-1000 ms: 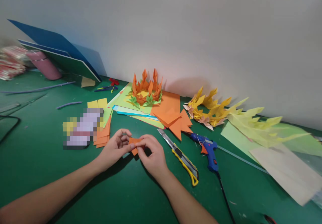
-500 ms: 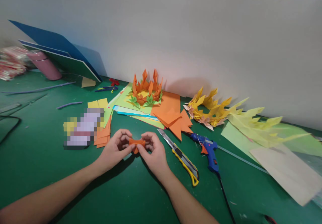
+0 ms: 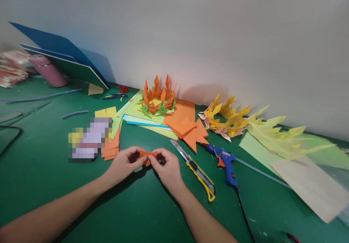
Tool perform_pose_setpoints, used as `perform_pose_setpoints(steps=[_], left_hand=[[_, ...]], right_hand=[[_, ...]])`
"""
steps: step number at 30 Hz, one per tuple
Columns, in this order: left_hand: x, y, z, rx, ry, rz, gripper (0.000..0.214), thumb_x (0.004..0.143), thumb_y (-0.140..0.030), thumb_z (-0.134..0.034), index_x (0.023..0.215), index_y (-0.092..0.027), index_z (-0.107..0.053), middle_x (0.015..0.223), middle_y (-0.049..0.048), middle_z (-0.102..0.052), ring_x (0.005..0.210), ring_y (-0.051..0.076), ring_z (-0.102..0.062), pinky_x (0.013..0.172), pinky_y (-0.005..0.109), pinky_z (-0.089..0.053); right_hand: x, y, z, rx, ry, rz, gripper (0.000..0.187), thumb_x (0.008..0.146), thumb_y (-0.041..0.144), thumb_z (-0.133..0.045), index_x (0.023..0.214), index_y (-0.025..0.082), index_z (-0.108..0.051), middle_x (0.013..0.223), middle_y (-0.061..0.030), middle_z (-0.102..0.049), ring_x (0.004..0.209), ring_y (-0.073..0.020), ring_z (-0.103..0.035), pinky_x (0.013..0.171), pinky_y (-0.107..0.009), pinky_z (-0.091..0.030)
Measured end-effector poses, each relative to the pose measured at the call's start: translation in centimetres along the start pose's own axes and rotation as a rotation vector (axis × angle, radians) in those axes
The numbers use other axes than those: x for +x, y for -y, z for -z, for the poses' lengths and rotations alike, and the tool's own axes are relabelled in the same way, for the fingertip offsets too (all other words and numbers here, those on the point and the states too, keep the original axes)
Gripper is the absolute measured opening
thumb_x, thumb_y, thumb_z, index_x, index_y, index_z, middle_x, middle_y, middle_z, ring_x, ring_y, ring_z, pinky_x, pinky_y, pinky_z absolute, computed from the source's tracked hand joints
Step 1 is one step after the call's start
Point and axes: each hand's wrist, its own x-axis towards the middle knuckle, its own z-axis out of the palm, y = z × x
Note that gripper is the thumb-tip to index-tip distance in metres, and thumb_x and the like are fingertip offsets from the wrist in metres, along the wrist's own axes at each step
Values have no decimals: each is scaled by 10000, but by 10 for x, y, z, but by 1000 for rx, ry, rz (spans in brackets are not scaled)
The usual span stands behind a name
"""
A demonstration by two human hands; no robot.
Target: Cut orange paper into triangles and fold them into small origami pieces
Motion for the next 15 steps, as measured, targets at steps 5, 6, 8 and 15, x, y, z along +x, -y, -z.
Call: perform_pose_setpoints(steps=[5,6,8,15], left_hand=[[0,1,1,4,39,8,164,653,-310,-636,683,-157,-587,603,-4,-616,555,117,-544,556,237,-426],[0,1,2,4,44,8,163,658,-312,-634,680,-158,-586,606,-1,-620,560,120,-547,559,239,-429],[0,1,3,12,44,6,160,662,-312,-635,668,-161,-583,606,-1,-619,561,121,-544,559,240,-429],[0,0,4,-55,83,29,213,633,-336,-673,618,-161,-553,573,-30,-551,531,98,-491,511,215,-384]], right_hand=[[-1,-1,1,-11,9,21,142,731,312,-618,721,170,-611,645,-19,-645,551,-139,-611,541,-244,-510],[-1,-1,1,-14,11,22,140,730,310,-620,721,170,-613,646,-21,-647,555,-141,-612,544,-247,-511],[-1,0,2,-20,11,18,139,726,309,-625,708,171,-619,634,-19,-647,551,-142,-607,540,-249,-506],[0,1,4,50,6,-57,152,686,314,-657,645,175,-611,477,39,-547,411,-92,-475,424,-213,-414]])
